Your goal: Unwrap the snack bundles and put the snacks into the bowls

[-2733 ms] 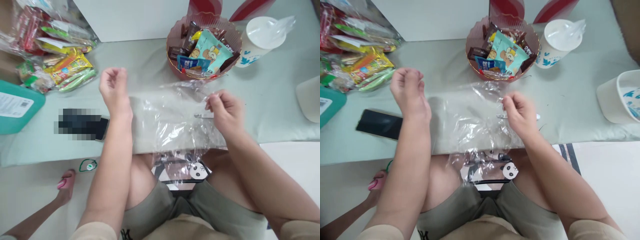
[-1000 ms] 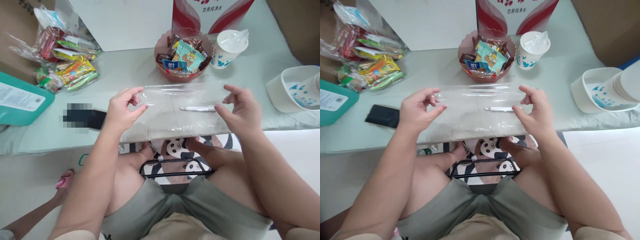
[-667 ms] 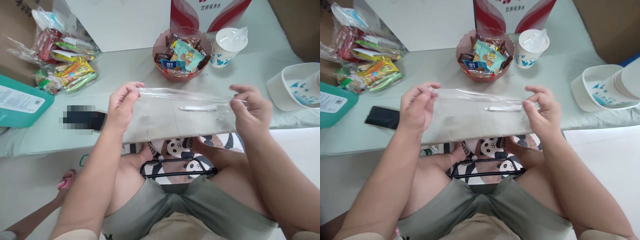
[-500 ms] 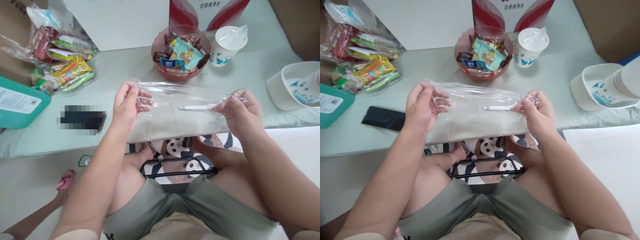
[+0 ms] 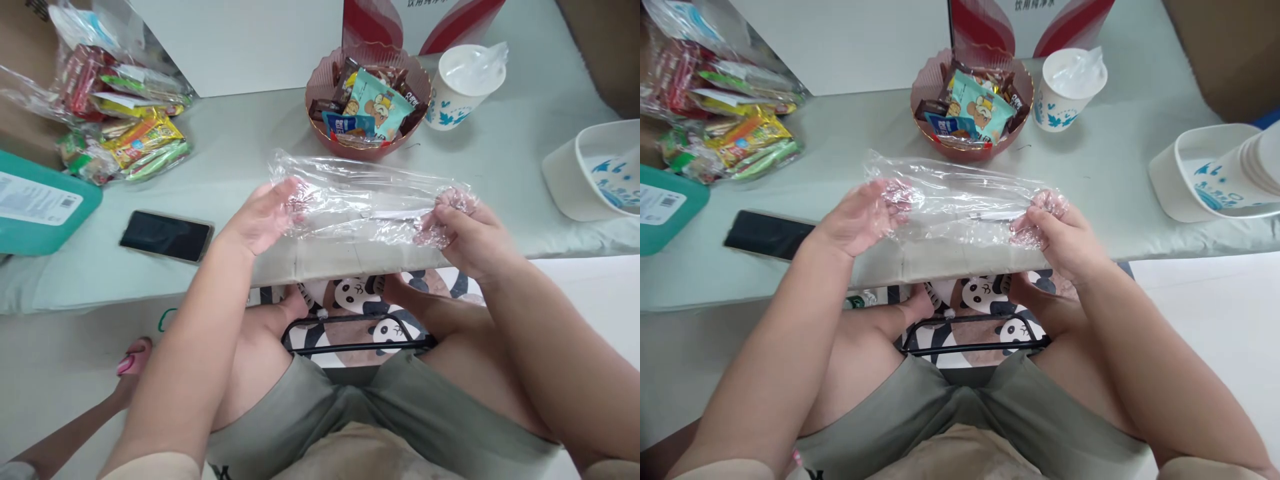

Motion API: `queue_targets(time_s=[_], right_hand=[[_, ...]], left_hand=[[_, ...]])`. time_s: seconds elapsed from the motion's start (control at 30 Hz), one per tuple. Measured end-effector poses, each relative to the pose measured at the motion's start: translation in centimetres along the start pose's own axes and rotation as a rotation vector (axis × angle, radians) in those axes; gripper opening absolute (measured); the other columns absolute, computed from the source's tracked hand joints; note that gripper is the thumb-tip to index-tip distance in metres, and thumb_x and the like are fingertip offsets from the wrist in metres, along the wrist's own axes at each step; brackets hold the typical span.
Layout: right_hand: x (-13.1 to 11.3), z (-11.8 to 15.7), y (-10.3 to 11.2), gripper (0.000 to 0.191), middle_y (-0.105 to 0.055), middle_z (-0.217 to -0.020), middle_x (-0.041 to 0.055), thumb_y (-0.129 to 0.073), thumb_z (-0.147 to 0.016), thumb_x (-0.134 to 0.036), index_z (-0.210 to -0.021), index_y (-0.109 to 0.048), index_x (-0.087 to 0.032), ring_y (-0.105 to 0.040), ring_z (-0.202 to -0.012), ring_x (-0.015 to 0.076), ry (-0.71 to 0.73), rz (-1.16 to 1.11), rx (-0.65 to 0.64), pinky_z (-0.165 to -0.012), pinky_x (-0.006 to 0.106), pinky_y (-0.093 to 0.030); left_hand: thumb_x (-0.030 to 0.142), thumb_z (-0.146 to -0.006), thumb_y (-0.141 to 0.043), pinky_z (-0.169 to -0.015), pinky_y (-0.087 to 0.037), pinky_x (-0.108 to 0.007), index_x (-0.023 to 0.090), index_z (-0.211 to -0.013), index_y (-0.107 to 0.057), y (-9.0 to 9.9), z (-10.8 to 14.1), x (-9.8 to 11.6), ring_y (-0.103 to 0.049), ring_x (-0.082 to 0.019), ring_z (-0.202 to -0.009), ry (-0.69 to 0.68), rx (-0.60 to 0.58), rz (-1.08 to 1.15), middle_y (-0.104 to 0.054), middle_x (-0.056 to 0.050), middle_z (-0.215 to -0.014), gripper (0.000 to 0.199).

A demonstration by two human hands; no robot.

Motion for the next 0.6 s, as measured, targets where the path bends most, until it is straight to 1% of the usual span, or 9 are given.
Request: queue_targets(time_s=[0.07,0.1,0.17,0.23,0.3,0.4,0.5,0.53,0.6], right_hand=[[-0.2,-0.1,0.3,0.042,-0.062,-0.062,-0.0045,-0.088,-0.066,-0.049,-0.079,-0.054,-0.027,-0.057,-0.053,0.0154,0.002,-0.028,0.032,-0.052,0.031,-0.049],[-0.2,-0.1,0.4,0.044,-0.058,-0.059,-0.006,-0.088,-0.065,-0.049,-0.08,-0.054,-0.027,-0.054,-0.05,0.0141,-0.003,-0.023,0.038,-0.051,0.031,-0.047],[-0.2,-0.2,0.6,0.045,-0.047,-0.051,-0.0094,-0.088,-0.066,-0.051,-0.081,-0.052,-0.028,-0.043,-0.042,0.0114,-0.016,0.024,0.025,-0.047,0.03,-0.043],[-0.3,-0.3,0.7,0.047,-0.039,-0.048,-0.0117,-0.088,-0.068,-0.053,-0.083,-0.051,-0.028,-0.034,-0.037,0.0091,-0.005,0.081,-0.001,-0.045,0.031,-0.038],[-0.6,-0.4,0.6,0.049,-0.035,-0.048,-0.0126,-0.087,-0.067,-0.057,-0.087,-0.053,-0.03,-0.03,-0.036,0.0082,0.035,0.093,-0.023,-0.045,0.032,-0.038],[-1.2,-0.4,0.4,0.045,-0.037,-0.048,-0.0125,-0.084,-0.068,-0.059,-0.089,-0.055,-0.031,-0.03,-0.037,0.0091,0.08,0.05,-0.049,-0.048,0.033,-0.04],[-1.5,-0.3,0.4,0.031,-0.038,-0.044,-0.0116,-0.08,-0.073,-0.048,-0.082,-0.055,-0.03,-0.033,-0.038,0.011,0.066,-0.03,-0.052,-0.053,0.033,-0.042],[-1.6,-0.3,0.5,0.027,-0.039,-0.043,-0.0109,-0.078,-0.073,-0.044,-0.078,-0.055,-0.03,-0.033,-0.039,0.0116,0.06,-0.054,-0.056,-0.055,0.034,-0.043],[-2.0,-0.3,0.6,0.022,-0.044,-0.044,-0.0079,-0.072,-0.072,-0.043,-0.071,-0.055,-0.029,-0.039,-0.04,0.0137,0.071,-0.066,-0.068,-0.058,0.036,-0.046]], left_hand=[[0.038,-0.064,-0.094,-0.07,-0.062,-0.03,0.019,-0.089,-0.065,-1.3,0.5,-0.5,-0.075,-0.018,-0.079,0.071,-0.113,-0.022,-0.075,-0.005,-0.093,0.043],[0.033,-0.065,-0.094,-0.069,-0.063,-0.031,0.019,-0.09,-0.063,-1.5,0.7,-0.7,-0.076,-0.019,-0.078,0.094,-0.13,-0.056,-0.076,-0.005,-0.094,0.041],[0.028,-0.071,-0.089,-0.057,-0.059,-0.026,0.02,-0.093,-0.061,-1.4,0.8,-0.9,-0.074,-0.017,-0.064,0.108,-0.112,-0.144,-0.075,-0.003,-0.082,0.036],[0.028,-0.076,-0.086,-0.046,-0.051,-0.022,0.022,-0.096,-0.06,-1.1,0.7,-0.6,-0.067,-0.015,-0.051,0.086,-0.095,-0.205,-0.07,0.0,-0.068,0.033],[0.029,-0.076,-0.086,-0.041,-0.046,-0.02,0.023,-0.095,-0.06,-1.1,0.6,-0.2,-0.063,-0.013,-0.045,0.056,-0.104,-0.2,-0.067,0.002,-0.062,0.033],[0.028,-0.071,-0.089,-0.043,-0.047,-0.019,0.023,-0.085,-0.063,-1.0,0.7,0.5,-0.062,-0.011,-0.046,0.004,-0.114,-0.086,-0.067,0.002,-0.062,0.03],[0.028,-0.062,-0.092,-0.048,-0.051,-0.021,0.022,-0.07,-0.065,-0.7,0.7,1.3,-0.062,-0.011,-0.049,-0.062,-0.126,0.013,-0.066,0.002,-0.061,0.029],[0.032,-0.063,-0.09,-0.049,-0.052,-0.023,0.022,-0.067,-0.066,-0.6,0.6,1.5,-0.063,-0.012,-0.05,-0.078,-0.13,0.017,-0.066,0.001,-0.061,0.027],[0.047,-0.072,-0.079,-0.053,-0.056,-0.028,0.022,-0.063,-0.068,-0.3,0.3,1.6,-0.065,-0.015,-0.054,-0.094,-0.132,-0.012,-0.068,-0.003,-0.064,0.029]])
Point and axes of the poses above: each hand's wrist, its own z-axis away from the middle knuckle, its own y-axis out of the back of the hand, x = y × z, the point moved 9 cm from there along -z, towards the middle knuckle
